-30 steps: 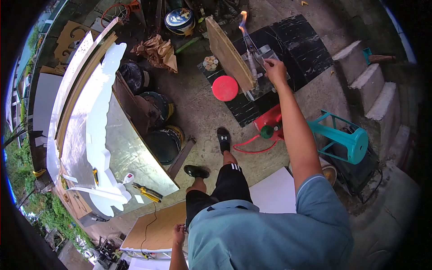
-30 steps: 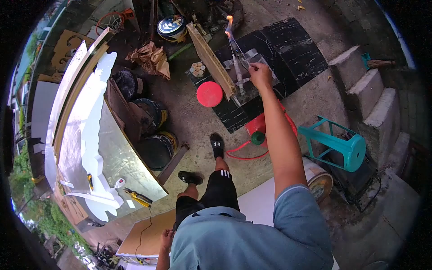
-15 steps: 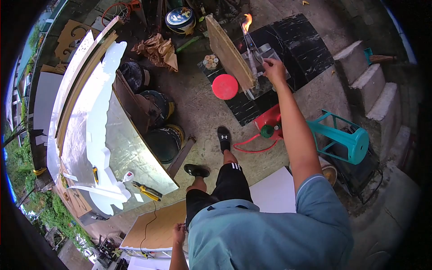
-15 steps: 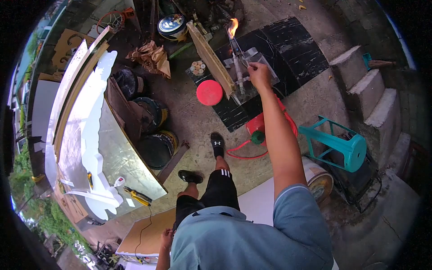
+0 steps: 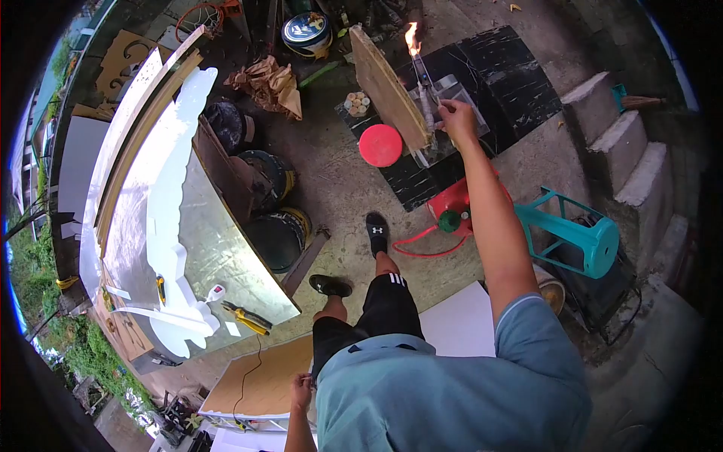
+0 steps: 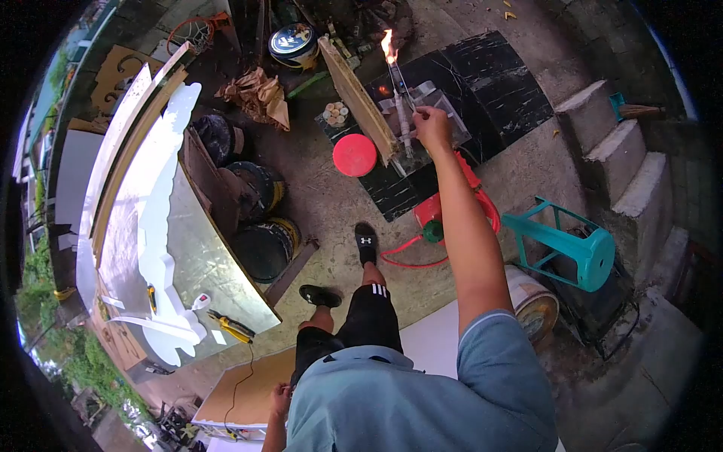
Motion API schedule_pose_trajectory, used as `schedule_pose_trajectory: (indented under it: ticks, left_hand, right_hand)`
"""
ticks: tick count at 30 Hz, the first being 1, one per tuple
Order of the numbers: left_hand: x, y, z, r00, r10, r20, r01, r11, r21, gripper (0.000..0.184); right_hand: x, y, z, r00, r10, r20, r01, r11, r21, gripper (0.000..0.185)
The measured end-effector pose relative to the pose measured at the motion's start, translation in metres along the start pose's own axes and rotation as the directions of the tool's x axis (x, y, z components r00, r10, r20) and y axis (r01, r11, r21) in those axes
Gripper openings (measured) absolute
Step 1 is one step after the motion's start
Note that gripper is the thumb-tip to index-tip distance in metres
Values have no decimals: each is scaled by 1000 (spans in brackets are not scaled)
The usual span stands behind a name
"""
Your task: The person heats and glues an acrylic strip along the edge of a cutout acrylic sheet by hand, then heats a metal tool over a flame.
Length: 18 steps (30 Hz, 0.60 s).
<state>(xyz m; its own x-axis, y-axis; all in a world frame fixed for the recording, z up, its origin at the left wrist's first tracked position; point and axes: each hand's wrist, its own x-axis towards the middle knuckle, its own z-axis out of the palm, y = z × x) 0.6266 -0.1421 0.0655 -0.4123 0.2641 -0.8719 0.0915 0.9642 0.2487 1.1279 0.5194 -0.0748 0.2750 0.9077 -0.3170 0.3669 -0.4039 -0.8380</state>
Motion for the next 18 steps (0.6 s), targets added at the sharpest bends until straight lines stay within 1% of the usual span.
schedule_pose_trajectory:
  ticks: [4,6,8,10,12,14,15,18]
  left_hand:
    - [3,-7,-1,1000,-6,0,6,1000,-17,13]
    - [0,-4,-1,1000,-17,8,17,1000,-22,13]
    - [-1,-2,0,999,-28,16,29,999,-28,12]
    - [-3,-1,0,1000,-8,14,8,1000,-27,13]
    - [-3,1,-1,1000,-13,17,13,1000,-7,13]
    - [-1,-2,-2,1000,-18,21,18,1000,13,13]
    - [0,-4,-2,1000,-4,20,4,1000,-8,13]
    - [6,-16,-3,1000,12,21,-11,1000,-25,13]
  right_hand:
    - [1,1,1,999,48,-7,-48,999,6,28]
    - [7,11,2,999,-26,-35,24,998,-52,27]
    - [4,8,0,999,-15,-30,14,999,-36,27]
    - [5,10,1,1000,-3,-24,3,1000,-20,27]
    - [9,19,3,997,-52,-55,49,997,-60,28]
    - [8,14,0,998,-40,-52,35,996,-81,28]
    - [7,11,-1,998,-27,-49,22,994,-103,28]
    - [10,17,0,998,-41,-51,37,997,-71,28]
